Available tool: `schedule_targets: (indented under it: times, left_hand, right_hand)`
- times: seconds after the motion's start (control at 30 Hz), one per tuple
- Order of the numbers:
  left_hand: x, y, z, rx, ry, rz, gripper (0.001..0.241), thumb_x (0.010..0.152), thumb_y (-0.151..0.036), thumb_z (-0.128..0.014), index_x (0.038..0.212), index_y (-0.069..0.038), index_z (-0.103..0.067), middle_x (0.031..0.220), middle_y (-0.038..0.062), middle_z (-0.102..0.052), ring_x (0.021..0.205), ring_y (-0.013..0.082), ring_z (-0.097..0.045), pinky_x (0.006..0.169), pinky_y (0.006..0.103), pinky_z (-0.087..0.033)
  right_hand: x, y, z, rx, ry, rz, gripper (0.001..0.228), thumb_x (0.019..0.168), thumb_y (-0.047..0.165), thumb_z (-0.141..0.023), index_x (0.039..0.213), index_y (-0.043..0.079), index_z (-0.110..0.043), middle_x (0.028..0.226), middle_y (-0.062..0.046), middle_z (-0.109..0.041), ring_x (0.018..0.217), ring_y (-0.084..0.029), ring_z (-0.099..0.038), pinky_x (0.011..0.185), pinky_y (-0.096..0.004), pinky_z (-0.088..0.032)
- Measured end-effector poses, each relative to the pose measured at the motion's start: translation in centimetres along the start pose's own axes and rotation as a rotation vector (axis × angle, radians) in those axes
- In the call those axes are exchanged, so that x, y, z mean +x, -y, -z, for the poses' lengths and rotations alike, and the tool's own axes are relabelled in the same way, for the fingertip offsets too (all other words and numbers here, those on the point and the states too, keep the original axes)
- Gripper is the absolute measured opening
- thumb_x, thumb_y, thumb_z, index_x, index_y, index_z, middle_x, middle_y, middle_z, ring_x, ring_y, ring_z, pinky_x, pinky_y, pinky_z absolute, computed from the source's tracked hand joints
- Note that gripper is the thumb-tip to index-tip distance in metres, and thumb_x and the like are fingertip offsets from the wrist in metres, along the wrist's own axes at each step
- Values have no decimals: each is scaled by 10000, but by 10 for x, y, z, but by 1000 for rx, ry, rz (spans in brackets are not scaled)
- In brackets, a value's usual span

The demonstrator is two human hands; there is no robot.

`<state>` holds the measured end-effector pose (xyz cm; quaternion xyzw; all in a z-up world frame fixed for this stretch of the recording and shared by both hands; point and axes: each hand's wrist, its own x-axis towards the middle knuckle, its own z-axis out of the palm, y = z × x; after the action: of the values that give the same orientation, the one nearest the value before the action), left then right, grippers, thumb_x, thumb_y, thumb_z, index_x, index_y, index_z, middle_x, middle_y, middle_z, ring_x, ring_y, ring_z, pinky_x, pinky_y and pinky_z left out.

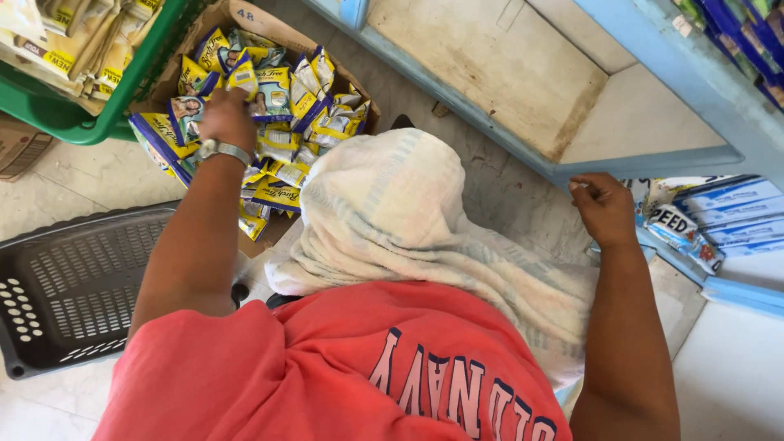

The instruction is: Organizing and stocking milk powder sachets onto shelves in a grocery store.

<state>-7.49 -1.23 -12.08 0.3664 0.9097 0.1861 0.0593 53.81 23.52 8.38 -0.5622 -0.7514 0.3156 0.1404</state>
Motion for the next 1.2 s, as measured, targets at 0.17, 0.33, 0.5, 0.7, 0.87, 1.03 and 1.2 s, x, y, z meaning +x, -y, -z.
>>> schedule_targets:
  times: [0.17, 0.33, 0.5, 0.7, 0.87, 1.03, 1.2]
  left_hand:
    - [9, 42, 31, -344, -174, -94, 214, 892, -89, -783, 1103, -107, -748, 1089, 174, -704, 883, 334, -703, 755, 415, -557]
    - [-4, 22, 107, -523, -132, -216, 204, 987, 25, -644, 1133, -74, -746, 990, 181, -698, 871, 318, -695, 781, 416, -542]
    - [-6, -36, 178, -431, -234, -361, 159, 1012, 21, -640, 1095, -71, -740, 1010, 165, -706, 918, 343, -695, 795, 419, -540]
    - [-12, -175, 258, -380, -150, -793, 193, 992, 18, -642, 1114, -100, -733, 1091, 152, -703, 994, 378, -678, 829, 461, -545]
    - [-43, -321, 270, -330, 54, -1134, 191, 953, -23, -661, 1077, -143, -744, 1067, 120, -721, 932, 385, -669, 773, 485, -527]
    - [-69, -409, 234, -453, 194, -1341, 199, 896, -47, -677, 1064, -137, -734, 1029, 84, -734, 920, 348, -693, 767, 463, -544]
    - [-66, -421, 183, -865, 272, -1286, 345, 1007, 4, -656, 1327, -120, -621, 1189, 93, -683, 1032, 299, -689, 878, 398, -567]
  right_hand:
    - [3, 3, -3, 18, 9, 12, 195, 988, 148, -741, 1158, 51, -738, 902, -99, -712, 787, -160, -698, 708, -302, -544]
    - [10, 9, -6, 26, 14, -13, 187, 988, 160, -737, 1146, 58, -728, 904, -76, -722, 791, -147, -705, 699, -289, -535]
    - [17, 28, -15, -23, 11, 163, 170, 995, 138, -747, 1128, 33, -738, 906, -102, -701, 797, -176, -655, 717, -295, -516]
    - [24, 74, -22, 118, -1, 470, 191, 979, 131, -764, 1150, 49, -738, 1021, -78, -642, 870, -179, -627, 769, -297, -508]
    - [4, 147, -13, 243, 18, 708, 464, 899, 238, -857, 1308, 102, -687, 1117, -55, -556, 1114, -220, -637, 892, -350, -498]
    - [-5, 167, -19, 719, 509, 439, 346, 961, 252, -777, 1224, 52, -674, 1114, -18, -757, 1052, -135, -714, 933, -305, -582]
    - [-9, 135, -15, 951, 285, 299, 238, 1019, 205, -700, 1161, 15, -684, 1017, -32, -755, 891, -112, -715, 792, -288, -606]
